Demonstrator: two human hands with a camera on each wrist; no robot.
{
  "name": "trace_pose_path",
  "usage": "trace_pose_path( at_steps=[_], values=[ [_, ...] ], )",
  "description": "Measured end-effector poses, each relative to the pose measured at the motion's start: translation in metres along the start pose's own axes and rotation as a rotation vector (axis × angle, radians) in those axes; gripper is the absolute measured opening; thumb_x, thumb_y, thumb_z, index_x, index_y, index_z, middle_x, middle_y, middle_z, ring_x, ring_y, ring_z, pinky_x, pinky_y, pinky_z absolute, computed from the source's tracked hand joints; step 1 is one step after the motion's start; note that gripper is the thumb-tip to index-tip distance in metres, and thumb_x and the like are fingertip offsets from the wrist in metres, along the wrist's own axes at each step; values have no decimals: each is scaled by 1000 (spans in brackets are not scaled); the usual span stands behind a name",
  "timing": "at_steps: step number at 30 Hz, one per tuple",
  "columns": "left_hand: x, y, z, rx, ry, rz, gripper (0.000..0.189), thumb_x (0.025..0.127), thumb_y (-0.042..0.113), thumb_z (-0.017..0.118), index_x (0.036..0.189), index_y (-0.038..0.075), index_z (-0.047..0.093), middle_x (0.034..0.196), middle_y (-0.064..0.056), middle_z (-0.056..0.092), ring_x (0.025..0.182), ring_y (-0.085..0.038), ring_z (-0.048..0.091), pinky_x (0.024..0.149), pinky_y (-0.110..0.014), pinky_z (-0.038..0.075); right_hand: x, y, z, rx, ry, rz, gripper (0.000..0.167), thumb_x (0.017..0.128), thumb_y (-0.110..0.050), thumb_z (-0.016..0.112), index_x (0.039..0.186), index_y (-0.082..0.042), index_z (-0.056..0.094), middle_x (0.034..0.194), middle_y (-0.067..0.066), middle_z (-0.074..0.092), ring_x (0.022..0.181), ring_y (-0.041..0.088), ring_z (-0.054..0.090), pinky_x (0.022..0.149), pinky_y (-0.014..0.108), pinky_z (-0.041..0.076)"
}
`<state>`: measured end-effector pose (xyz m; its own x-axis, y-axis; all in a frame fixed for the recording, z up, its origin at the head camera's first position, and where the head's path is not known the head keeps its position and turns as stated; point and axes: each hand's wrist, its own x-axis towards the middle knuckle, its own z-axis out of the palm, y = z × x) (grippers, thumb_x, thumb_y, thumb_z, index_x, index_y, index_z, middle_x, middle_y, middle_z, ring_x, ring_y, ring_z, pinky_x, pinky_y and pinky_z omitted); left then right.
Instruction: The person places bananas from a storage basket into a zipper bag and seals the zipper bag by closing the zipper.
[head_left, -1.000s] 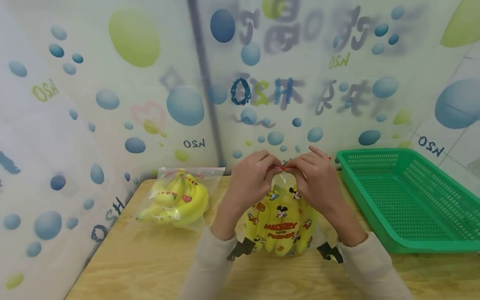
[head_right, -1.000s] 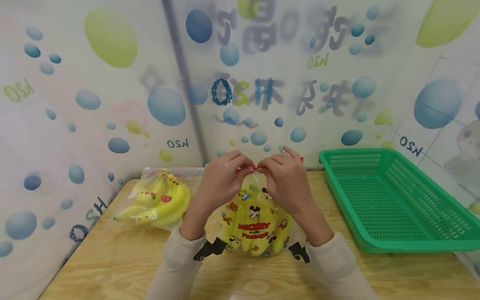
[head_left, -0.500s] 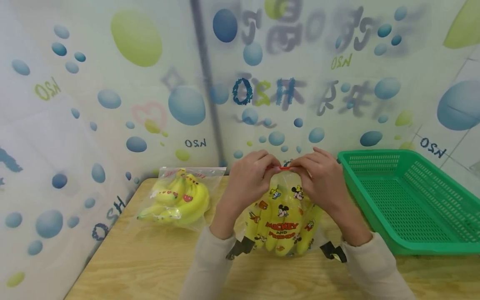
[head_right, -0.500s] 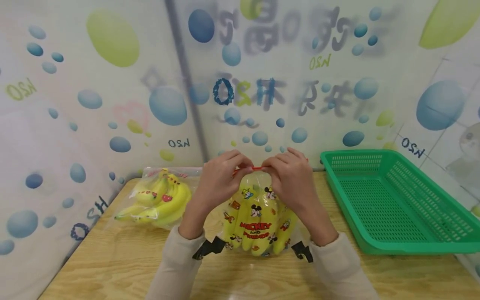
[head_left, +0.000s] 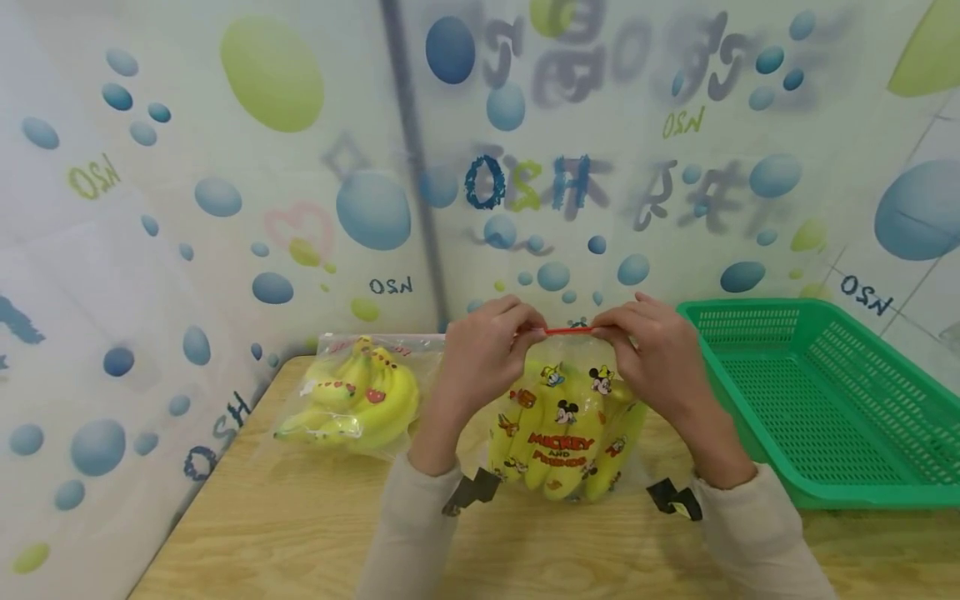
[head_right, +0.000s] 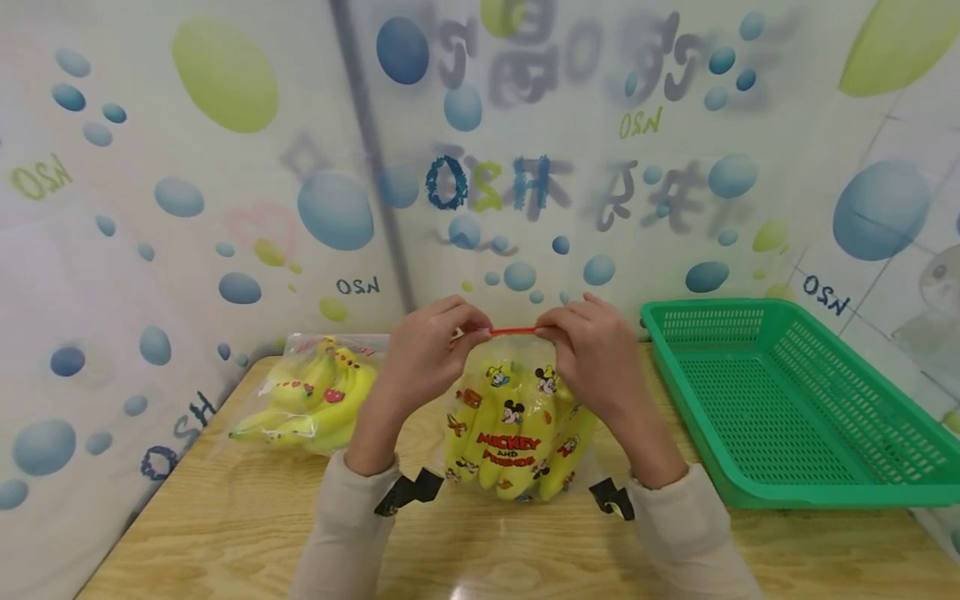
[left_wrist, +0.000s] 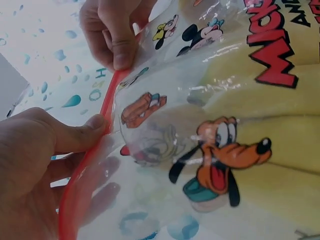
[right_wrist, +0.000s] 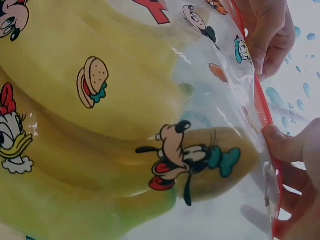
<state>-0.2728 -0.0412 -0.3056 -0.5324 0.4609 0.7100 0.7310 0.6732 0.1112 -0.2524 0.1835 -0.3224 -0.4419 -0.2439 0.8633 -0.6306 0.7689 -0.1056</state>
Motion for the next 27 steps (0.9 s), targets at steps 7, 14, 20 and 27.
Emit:
trace_pose_path(
  at_steps=[7, 14, 20, 27],
  values=[
    [0, 1, -1, -20, -12, -13, 8, 98, 22, 72, 95, 15, 75, 91, 4, 71, 72, -11, 63, 62, -24, 50, -1, 4, -4, 21, -27, 35, 4, 87, -2, 78, 91, -3, 78, 84, 11, 78, 71, 26, 68, 93, 53, 57],
    [0, 5, 2, -17, -28, -5, 10, 100, 21, 69, 98, 14, 74, 92, 3, 69, 69, -10, 61, 61, -23, 49, -2, -1, -2, 43, -50, 42, 7, 86, -4, 81, 93, -4, 78, 88, 9, 78, 76, 24, 72, 65, 41, 55],
    [2, 9, 7, -18, -11, 97, 12, 101, 21, 67, 99, 11, 73, 92, 1, 68, 73, -11, 62, 66, -21, 53, 0, -11, 7, 61, -70, 2, 9, 87, -10, 82, 94, -6, 78, 89, 7, 78, 81, 25, 72, 70, 40, 58],
    [1, 12, 9, 26, 5, 113, 12, 102, 21, 66, 98, 13, 73, 90, 2, 67, 73, -10, 61, 67, -22, 53, 1, -13, 11, 50, -47, 3, 6, 87, -7, 81, 87, -5, 76, 82, 7, 76, 69, 20, 69, 60, 34, 55]
  ],
)
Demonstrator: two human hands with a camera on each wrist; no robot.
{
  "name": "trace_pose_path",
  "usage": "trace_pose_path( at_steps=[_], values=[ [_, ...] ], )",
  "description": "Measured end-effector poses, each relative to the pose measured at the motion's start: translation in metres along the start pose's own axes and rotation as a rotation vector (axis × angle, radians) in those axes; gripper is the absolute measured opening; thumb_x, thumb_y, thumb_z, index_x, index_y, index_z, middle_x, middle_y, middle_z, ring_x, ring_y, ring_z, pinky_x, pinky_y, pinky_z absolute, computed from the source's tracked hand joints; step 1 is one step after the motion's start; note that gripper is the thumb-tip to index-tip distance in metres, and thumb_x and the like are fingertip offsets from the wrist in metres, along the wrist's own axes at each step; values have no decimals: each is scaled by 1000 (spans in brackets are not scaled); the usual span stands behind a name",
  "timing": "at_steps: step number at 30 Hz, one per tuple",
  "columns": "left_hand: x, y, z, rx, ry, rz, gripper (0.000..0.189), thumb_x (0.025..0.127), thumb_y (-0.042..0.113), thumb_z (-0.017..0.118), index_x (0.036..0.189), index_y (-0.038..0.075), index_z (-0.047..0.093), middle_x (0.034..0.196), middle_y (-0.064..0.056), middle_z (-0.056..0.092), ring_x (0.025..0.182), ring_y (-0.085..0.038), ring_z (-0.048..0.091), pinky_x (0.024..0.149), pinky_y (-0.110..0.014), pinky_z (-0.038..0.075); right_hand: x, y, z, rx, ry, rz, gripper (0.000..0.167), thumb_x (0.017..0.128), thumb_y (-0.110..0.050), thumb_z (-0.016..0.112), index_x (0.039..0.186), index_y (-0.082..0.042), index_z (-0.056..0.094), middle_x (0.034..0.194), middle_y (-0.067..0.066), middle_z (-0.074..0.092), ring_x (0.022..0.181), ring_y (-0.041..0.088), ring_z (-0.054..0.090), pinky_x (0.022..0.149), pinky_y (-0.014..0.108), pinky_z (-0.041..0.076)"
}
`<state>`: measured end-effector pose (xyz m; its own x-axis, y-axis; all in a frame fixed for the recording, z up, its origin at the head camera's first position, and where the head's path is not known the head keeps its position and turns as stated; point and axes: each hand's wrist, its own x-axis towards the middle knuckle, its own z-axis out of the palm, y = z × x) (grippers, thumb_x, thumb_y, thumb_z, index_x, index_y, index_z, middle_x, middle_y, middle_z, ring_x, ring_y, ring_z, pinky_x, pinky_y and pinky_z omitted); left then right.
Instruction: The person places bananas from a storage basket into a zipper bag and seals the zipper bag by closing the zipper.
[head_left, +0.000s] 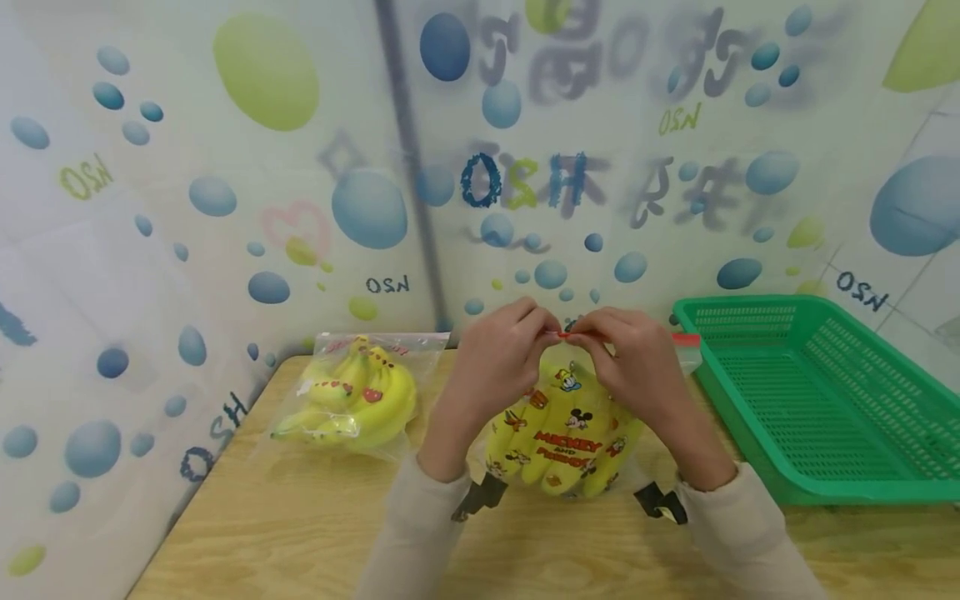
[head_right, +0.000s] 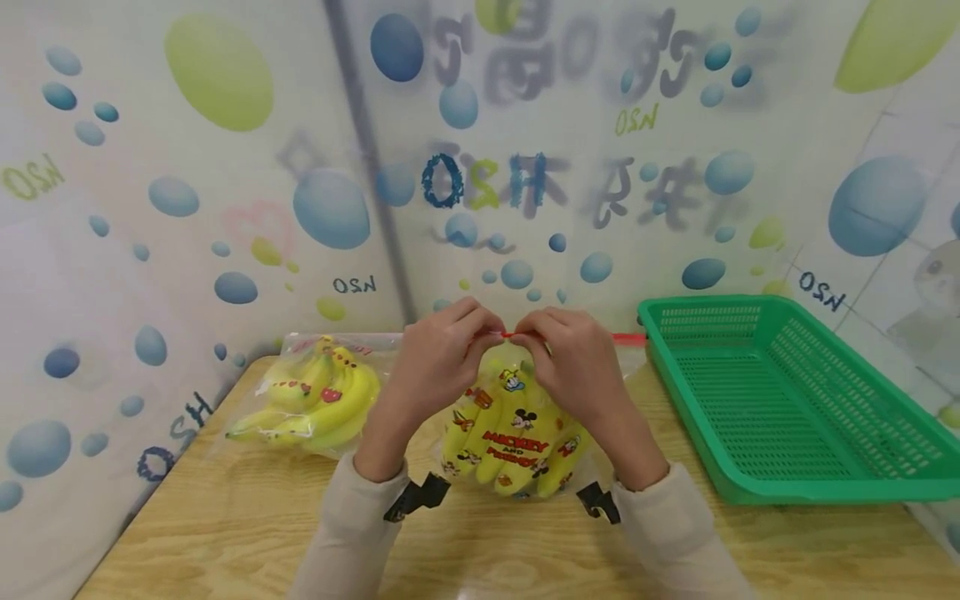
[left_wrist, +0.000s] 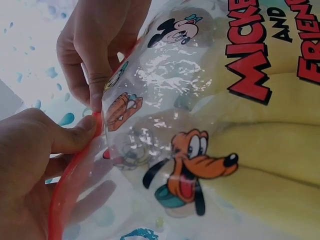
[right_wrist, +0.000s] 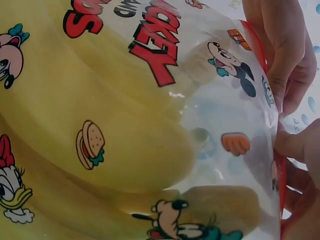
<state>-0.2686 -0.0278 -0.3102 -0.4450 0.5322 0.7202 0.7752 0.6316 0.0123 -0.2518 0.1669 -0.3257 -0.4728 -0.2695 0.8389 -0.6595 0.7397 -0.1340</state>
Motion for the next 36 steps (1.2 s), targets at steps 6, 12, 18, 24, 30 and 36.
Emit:
trace_pose_path(
  at_steps=[6, 12, 18, 24, 30, 36],
  values=[
    [-2, -3, -3, 39, 13, -22, 10, 101, 21, 68, 96, 15, 74, 90, 3, 68, 72, -11, 63, 59, -23, 51, 1, 4, -2, 9, -9, 16, 5, 87, -4, 81, 86, -4, 75, 81, 8, 76, 70, 21, 71, 62, 37, 58],
    [-6, -9, -8, -15, 2, -53, 8, 101, 20, 68, 98, 14, 74, 91, 3, 68, 69, -11, 61, 58, -23, 48, 1, 9, -3, 36, 2, 25, 6, 86, -3, 82, 87, -3, 76, 82, 10, 77, 72, 23, 73, 64, 39, 60],
    [-10, -14, -10, -37, 8, -75, 9, 101, 21, 68, 99, 14, 74, 92, 3, 69, 68, -11, 59, 60, -25, 48, 0, 11, -5, 56, -5, 32, 5, 86, -3, 81, 87, -4, 76, 82, 9, 77, 71, 21, 73, 63, 39, 59],
    [-10, -13, -11, -60, 33, -72, 9, 100, 19, 69, 98, 12, 74, 93, 1, 70, 69, -12, 61, 62, -25, 51, 0, 11, -6, 81, -24, 51, 6, 87, -3, 80, 90, -4, 76, 85, 9, 77, 76, 23, 75, 68, 41, 61],
    [-7, -12, -8, -87, 32, -40, 11, 101, 18, 68, 99, 10, 74, 95, -1, 70, 72, -12, 63, 66, -23, 54, -1, 1, -2, 69, -45, 49, 15, 89, -11, 81, 101, -4, 77, 95, 9, 79, 86, 25, 75, 74, 43, 61],
    [-9, -9, -9, -84, 37, -42, 10, 101, 19, 68, 99, 10, 73, 93, 0, 68, 68, -12, 59, 62, -22, 50, -1, -7, 3, 67, 24, 59, 9, 89, -10, 80, 94, -4, 76, 88, 9, 78, 77, 22, 74, 67, 39, 59]
  ],
)
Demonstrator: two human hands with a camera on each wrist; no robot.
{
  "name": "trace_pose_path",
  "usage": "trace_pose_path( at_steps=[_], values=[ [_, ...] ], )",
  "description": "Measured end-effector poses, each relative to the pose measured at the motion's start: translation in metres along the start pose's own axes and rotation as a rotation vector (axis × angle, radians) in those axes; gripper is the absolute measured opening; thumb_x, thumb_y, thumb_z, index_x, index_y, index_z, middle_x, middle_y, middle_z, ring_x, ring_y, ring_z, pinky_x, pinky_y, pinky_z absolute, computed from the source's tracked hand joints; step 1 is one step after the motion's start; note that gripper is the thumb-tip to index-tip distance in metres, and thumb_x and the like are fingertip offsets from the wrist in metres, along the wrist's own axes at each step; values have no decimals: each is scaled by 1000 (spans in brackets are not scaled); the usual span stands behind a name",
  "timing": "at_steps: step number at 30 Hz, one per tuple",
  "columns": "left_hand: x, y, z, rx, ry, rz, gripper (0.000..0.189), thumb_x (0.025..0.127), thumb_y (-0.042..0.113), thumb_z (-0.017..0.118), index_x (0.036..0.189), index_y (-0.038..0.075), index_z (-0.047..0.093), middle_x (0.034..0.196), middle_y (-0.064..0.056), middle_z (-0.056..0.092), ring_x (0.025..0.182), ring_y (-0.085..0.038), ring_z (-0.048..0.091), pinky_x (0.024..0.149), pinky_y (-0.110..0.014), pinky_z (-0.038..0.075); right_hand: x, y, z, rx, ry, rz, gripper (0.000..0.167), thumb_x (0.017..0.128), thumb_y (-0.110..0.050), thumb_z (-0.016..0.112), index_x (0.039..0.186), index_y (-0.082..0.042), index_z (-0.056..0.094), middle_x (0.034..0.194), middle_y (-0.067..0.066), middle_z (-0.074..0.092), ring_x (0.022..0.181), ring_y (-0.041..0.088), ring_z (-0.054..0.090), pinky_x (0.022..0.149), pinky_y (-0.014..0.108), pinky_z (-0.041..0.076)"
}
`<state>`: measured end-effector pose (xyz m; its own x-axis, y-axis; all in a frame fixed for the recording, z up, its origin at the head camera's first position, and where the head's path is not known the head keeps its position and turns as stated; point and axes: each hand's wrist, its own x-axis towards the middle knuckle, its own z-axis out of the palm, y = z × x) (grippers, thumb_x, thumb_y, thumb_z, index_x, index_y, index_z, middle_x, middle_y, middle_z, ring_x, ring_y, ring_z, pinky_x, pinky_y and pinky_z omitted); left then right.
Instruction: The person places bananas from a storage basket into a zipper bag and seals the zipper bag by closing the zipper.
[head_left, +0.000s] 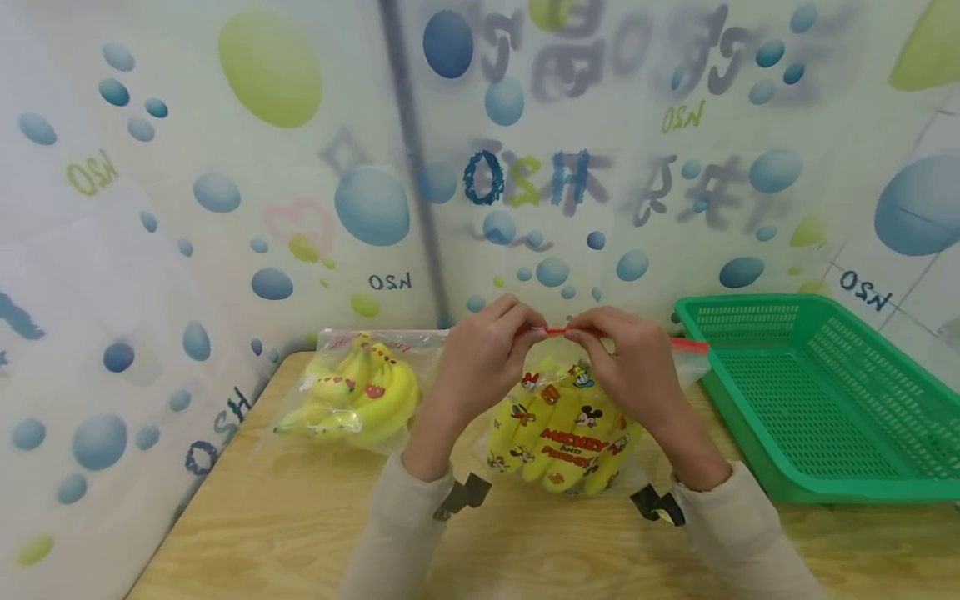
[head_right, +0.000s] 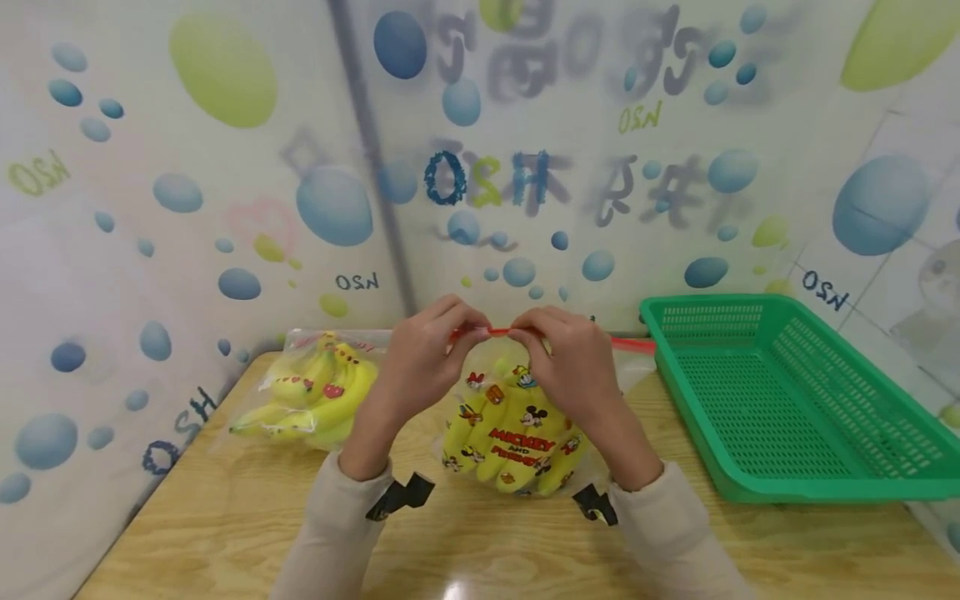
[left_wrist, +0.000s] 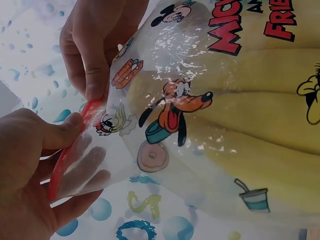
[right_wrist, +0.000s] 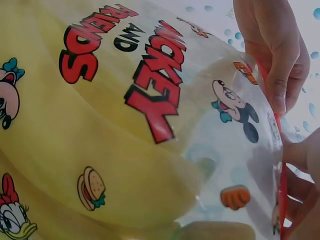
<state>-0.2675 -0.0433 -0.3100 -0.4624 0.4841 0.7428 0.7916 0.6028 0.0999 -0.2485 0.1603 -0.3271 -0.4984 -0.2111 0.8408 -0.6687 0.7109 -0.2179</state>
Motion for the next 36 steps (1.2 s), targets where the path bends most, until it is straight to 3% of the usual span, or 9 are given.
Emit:
trace_pose_path(
  at_steps=[7, 28, 36],
  values=[
    [-2, 1, -3, 25, 4, -5, 9, 100, 20, 69, 98, 12, 73, 93, 1, 69, 67, -10, 58, 59, -21, 48, 2, 0, 0, 0, 23, -2, 6, 87, -6, 81, 88, -4, 75, 84, 9, 77, 70, 20, 71, 62, 37, 55],
    [-19, -15, -22, 10, 0, -34, 7, 98, 18, 71, 99, 11, 73, 92, 1, 67, 69, -10, 58, 60, -23, 47, 0, 6, -2, 31, -17, 30, 4, 87, -2, 80, 90, -4, 77, 85, 8, 78, 72, 19, 72, 62, 36, 55],
    [-20, -20, -28, -4, 12, -62, 6, 98, 16, 71, 99, 10, 73, 93, 0, 69, 77, -12, 65, 69, -25, 54, 1, 4, -1, 46, -17, 37, 5, 87, -1, 80, 90, -3, 77, 86, 8, 78, 75, 20, 74, 65, 38, 57]
  ],
)
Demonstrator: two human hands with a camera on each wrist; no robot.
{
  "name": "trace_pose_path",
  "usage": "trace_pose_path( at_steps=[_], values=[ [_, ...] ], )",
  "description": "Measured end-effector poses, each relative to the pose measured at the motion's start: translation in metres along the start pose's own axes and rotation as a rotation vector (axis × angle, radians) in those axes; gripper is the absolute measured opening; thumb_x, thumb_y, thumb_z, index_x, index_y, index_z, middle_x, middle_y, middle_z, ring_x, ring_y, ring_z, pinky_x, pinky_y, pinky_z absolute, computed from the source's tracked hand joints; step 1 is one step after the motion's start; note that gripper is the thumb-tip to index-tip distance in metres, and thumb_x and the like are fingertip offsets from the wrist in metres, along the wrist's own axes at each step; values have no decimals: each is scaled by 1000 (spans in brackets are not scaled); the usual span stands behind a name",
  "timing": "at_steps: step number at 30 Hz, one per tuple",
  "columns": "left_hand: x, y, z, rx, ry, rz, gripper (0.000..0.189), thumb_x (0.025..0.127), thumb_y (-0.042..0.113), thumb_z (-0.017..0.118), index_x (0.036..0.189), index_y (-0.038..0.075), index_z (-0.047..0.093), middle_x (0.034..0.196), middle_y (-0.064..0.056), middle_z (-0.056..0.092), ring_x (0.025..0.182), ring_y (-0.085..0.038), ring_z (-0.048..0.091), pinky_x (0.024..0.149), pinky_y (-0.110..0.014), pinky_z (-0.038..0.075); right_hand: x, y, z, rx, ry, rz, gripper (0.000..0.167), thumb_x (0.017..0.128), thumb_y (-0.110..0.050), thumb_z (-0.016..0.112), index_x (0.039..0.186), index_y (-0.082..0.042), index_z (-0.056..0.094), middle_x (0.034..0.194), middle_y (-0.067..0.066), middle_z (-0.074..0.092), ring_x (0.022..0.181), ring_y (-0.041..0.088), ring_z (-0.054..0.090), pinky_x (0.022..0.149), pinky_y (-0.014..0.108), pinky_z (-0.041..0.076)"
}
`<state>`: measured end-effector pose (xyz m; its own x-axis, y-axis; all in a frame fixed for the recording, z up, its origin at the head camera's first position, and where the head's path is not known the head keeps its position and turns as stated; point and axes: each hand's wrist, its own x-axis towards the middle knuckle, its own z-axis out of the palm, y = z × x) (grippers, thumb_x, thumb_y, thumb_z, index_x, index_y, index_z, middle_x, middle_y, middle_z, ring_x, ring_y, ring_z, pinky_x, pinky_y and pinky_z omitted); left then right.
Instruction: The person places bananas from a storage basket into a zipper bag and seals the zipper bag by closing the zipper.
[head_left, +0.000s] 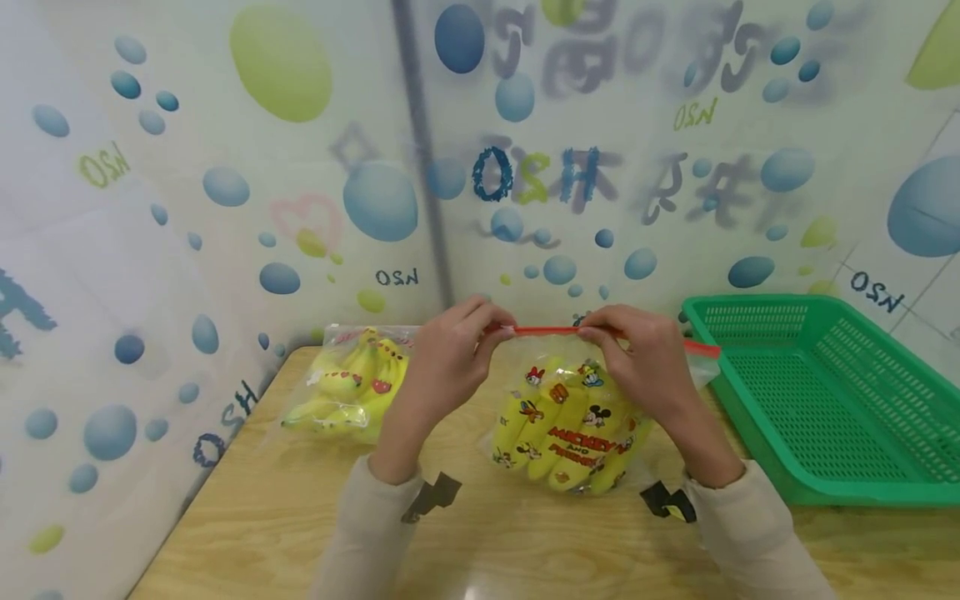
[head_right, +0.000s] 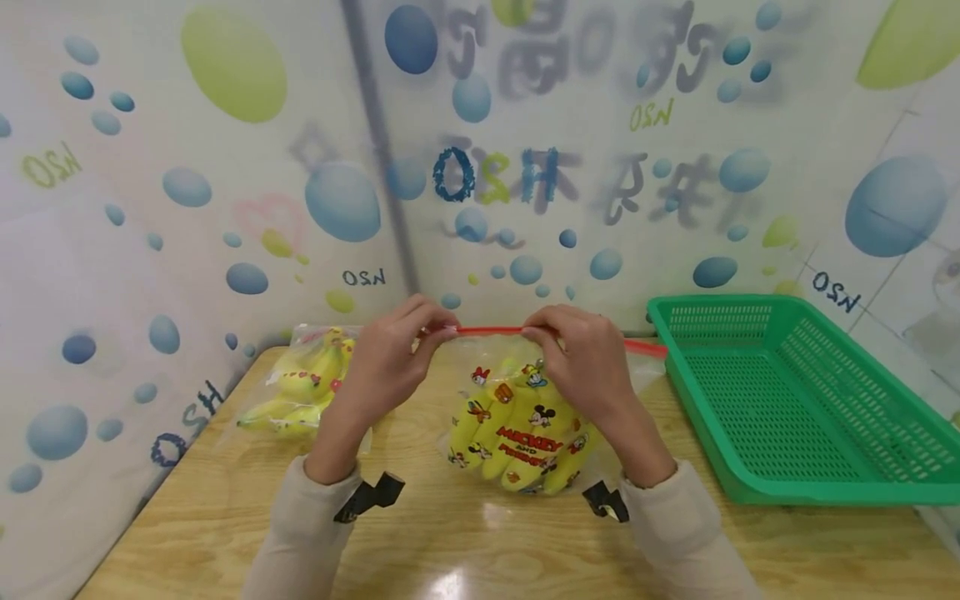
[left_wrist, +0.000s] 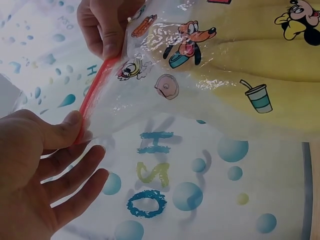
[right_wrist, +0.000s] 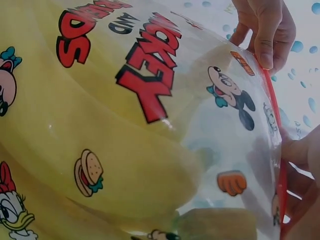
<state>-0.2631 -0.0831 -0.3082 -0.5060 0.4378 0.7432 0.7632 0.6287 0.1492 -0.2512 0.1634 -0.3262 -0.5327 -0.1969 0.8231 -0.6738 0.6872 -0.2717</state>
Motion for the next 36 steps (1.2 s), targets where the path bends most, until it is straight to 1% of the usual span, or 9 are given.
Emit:
trace_pose_path(
  at_steps=[4, 10, 17, 20, 26, 28, 31, 33, 36],
  values=[
    [0, 0, -3, -7, 28, -18, 5, 97, 14, 72, 99, 9, 73, 92, -1, 69, 78, -13, 65, 70, -25, 55, 0, -2, 1, 27, -9, 0, 4, 87, -2, 79, 90, -4, 77, 86, 7, 78, 76, 18, 73, 66, 38, 58],
    [1, -1, -6, 2, 112, -16, 6, 97, 14, 72, 98, 8, 74, 93, -3, 70, 73, -14, 66, 63, -25, 54, 0, -3, 2, 39, -58, -7, 6, 89, -3, 79, 94, -5, 77, 89, 7, 79, 81, 20, 75, 71, 41, 61],
    [0, -8, -7, -13, 154, -39, 8, 98, 14, 70, 98, 6, 72, 94, -4, 69, 76, -15, 66, 67, -26, 56, -3, 14, -14, -63, -157, 38, 8, 90, -13, 80, 96, -9, 76, 90, 6, 79, 83, 24, 76, 73, 45, 61],
    [-1, -12, -6, -14, 154, -55, 8, 98, 13, 70, 99, 6, 72, 94, -5, 69, 77, -16, 67, 68, -27, 56, -4, 27, -23, -88, -242, 142, 14, 91, -20, 80, 99, -10, 76, 95, 8, 79, 88, 28, 76, 78, 49, 59],
    [-3, -22, -1, -27, 156, -80, 11, 100, 15, 68, 99, 5, 71, 93, -7, 69, 73, -17, 65, 64, -28, 54, -7, 53, -40, 4, -453, 472, 44, 96, -40, 73, 125, -7, 68, 121, 19, 73, 108, 37, 69, 88, 54, 55],
    [-4, -27, 2, -42, 158, -97, 11, 100, 15, 67, 99, 5, 71, 93, -7, 68, 72, -17, 61, 64, -28, 52, -8, 61, -42, 99, -500, 569, 58, 98, -41, 71, 140, -5, 57, 129, 26, 68, 112, 39, 68, 90, 54, 56],
    [-7, -35, 6, -72, 157, -129, 11, 101, 13, 66, 100, 3, 70, 94, -8, 67, 72, -18, 57, 64, -28, 50, -9, 72, -38, 297, -581, 690, 83, 100, -35, 69, 159, 3, 25, 140, 37, 55, 116, 43, 68, 93, 49, 59],
    [-7, -40, 9, -96, 154, -146, 11, 101, 12, 65, 101, 2, 69, 95, -10, 66, 75, -19, 58, 67, -29, 51, -12, 79, -32, 430, -659, 755, 95, 102, -29, 67, 160, 10, 4, 145, 42, 46, 119, 45, 67, 96, 47, 60],
    [-8, -44, 13, -120, 152, -170, 11, 101, 9, 64, 102, 0, 69, 96, -12, 66, 79, -22, 60, 71, -32, 54, -19, 87, -18, 555, -772, 824, 101, 101, -27, 68, 156, 17, -3, 151, 46, 34, 126, 46, 62, 99, 46, 58]
  ],
)
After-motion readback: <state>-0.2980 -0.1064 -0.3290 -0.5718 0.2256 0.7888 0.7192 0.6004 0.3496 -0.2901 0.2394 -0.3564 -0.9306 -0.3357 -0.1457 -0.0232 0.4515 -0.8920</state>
